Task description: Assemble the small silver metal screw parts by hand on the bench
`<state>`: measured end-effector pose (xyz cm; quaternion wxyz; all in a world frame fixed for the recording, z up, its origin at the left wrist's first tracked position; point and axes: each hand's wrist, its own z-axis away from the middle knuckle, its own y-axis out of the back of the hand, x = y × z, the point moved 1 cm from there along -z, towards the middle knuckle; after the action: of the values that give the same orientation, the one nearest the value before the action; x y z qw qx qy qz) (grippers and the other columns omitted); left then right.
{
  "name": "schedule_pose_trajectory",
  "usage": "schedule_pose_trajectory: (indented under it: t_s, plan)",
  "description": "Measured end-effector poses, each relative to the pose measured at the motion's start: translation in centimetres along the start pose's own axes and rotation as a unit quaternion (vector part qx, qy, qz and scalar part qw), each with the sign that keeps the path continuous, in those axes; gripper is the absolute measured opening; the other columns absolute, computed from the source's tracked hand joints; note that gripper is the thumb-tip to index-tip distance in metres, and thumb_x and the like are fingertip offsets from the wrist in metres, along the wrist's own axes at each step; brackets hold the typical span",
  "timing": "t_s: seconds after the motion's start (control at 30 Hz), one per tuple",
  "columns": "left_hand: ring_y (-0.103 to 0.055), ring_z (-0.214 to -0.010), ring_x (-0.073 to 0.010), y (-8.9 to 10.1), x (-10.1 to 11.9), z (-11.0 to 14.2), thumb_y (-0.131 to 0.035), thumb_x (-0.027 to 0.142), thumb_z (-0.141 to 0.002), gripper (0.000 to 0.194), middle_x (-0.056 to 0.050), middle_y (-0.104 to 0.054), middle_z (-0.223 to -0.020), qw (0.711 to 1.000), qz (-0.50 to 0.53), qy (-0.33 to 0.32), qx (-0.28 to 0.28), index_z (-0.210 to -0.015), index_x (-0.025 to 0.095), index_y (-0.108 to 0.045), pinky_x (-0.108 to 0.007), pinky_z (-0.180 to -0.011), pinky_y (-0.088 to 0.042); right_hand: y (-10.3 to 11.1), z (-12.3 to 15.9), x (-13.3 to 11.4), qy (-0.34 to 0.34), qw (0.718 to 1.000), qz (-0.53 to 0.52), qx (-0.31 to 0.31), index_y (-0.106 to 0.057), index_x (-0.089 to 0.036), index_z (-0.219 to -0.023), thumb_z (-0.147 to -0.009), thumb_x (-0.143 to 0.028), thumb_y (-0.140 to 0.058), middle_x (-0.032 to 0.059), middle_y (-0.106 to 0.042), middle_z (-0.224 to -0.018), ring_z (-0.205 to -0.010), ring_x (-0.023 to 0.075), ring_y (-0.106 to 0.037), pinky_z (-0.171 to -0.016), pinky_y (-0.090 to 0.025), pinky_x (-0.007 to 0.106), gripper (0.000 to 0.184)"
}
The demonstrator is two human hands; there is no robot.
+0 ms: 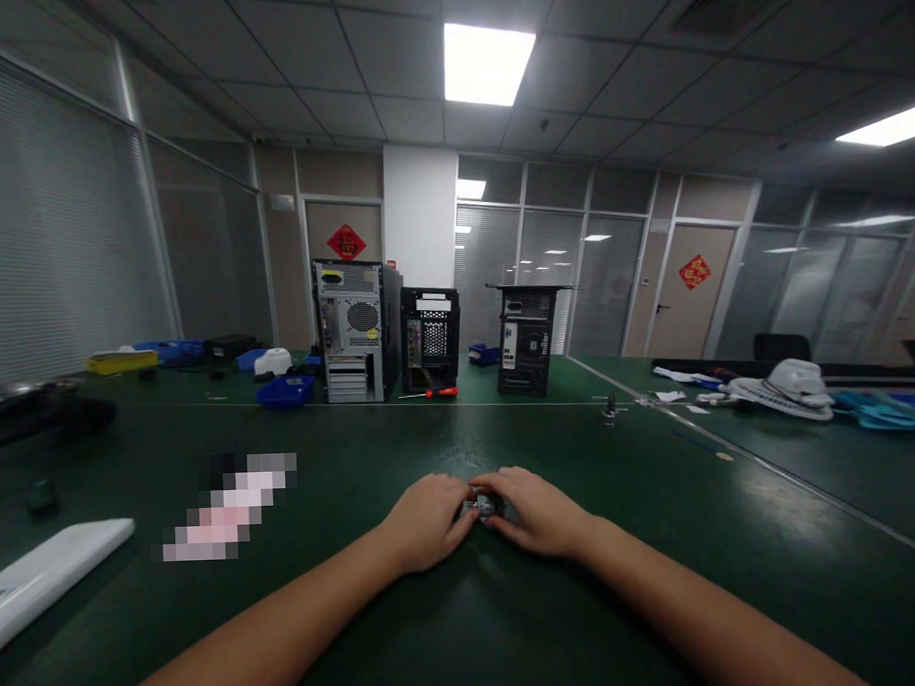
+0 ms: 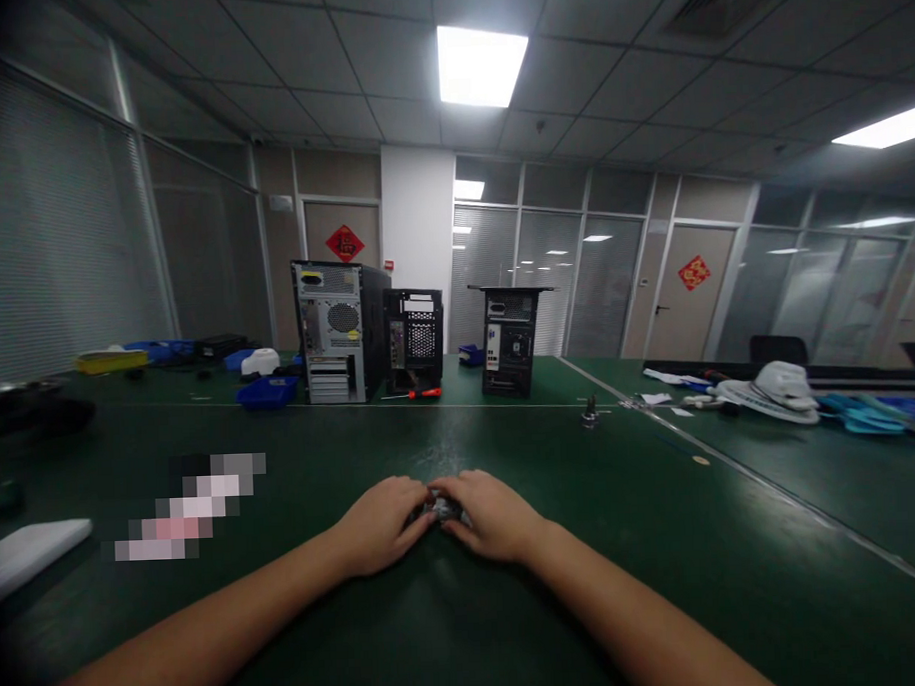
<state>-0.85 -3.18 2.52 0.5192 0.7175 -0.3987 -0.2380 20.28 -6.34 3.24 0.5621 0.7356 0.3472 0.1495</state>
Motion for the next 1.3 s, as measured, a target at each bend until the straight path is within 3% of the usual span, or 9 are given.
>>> schedule_pose_trajectory:
  t_s: [0.2, 0.4, 0.67, 1.03, 1.17, 1.3]
  plan:
    - [-0.061, -0.088, -0.0213, -0.1, -0.5, -0.3, -0.043, 0.032, -0.101, 0.026, -0.005, -0.069, -0.095, 1.000, -0.015, -0.005, -0.005, -0.099, 0.020, -0.065, -0.034, -0.079, -0.044, 0.5, 0.5, 1.0, 0.005, 1.000, -0.008, 0.001, -0.048, -0.020, -0.139, -0.089, -0.018, -0.057, 0.0117, -0.064, -0.124, -0.113, 0.0242, -0.058, -0.100, -0.045, 0.039, 0.051]
    - [-0.061, -0.088, -0.0214, 0.0, -1.1, -0.3, -0.054, 0.040, -0.097, 0.025, -0.005, -0.069, -0.092, 1.000, 0.016, 0.018, -0.012, -0.092, 0.021, -0.068, -0.033, -0.079, -0.043, 0.4, 0.6, 1.6, -0.066, 0.992, -0.074, 0.076, -0.039, -0.022, -0.140, -0.090, -0.014, -0.051, 0.0110, -0.055, -0.126, -0.108, 0.0201, -0.059, -0.098, -0.047, 0.038, 0.053]
    - [-0.060, -0.093, -0.0208, 0.2, 0.3, -0.4, -0.050, 0.040, -0.099, 0.029, -0.004, -0.070, -0.100, 0.997, 0.074, -0.017, -0.026, -0.095, 0.024, -0.074, -0.033, -0.083, -0.042, -0.2, -0.2, -1.6, 0.024, 0.995, -0.087, 0.030, -0.049, -0.022, -0.126, -0.081, -0.011, -0.059, 0.0081, -0.056, -0.115, -0.103, 0.0221, -0.055, -0.093, -0.047, 0.038, 0.047]
    - [-0.059, -0.093, -0.0199, -0.2, -0.1, -0.5, -0.042, 0.040, -0.103, 0.037, -0.005, -0.071, -0.095, 0.994, 0.104, -0.022, -0.011, -0.095, 0.022, -0.073, -0.032, -0.086, -0.042, 0.0, -0.4, -1.5, 0.022, 0.996, -0.065, 0.052, -0.051, -0.022, -0.125, -0.088, -0.012, -0.055, 0.0077, -0.058, -0.109, -0.097, 0.0206, -0.055, -0.088, -0.047, 0.035, 0.039]
    - [-0.060, -0.091, -0.0210, 0.1, -0.8, -0.5, -0.041, 0.041, -0.102, 0.038, -0.006, -0.072, -0.094, 0.996, 0.084, 0.001, -0.003, -0.099, 0.021, -0.073, -0.034, -0.086, -0.043, 0.8, -0.3, 1.2, -0.008, 0.991, -0.089, 0.095, -0.062, -0.021, -0.110, -0.092, -0.015, -0.052, 0.0070, -0.059, -0.107, -0.096, 0.0187, -0.057, -0.087, -0.047, 0.033, 0.022]
    - [-0.062, -0.095, -0.0220, 0.0, -3.3, -0.4, -0.045, 0.039, -0.099, 0.034, -0.006, -0.072, -0.097, 0.995, 0.074, 0.059, 0.013, -0.105, 0.021, -0.074, -0.034, -0.088, -0.045, 1.6, 1.3, 7.6, -0.111, 0.979, -0.082, 0.151, -0.068, -0.020, -0.099, -0.092, -0.023, -0.050, 0.0067, -0.062, -0.104, -0.097, 0.0196, -0.060, -0.091, -0.047, 0.036, 0.020]
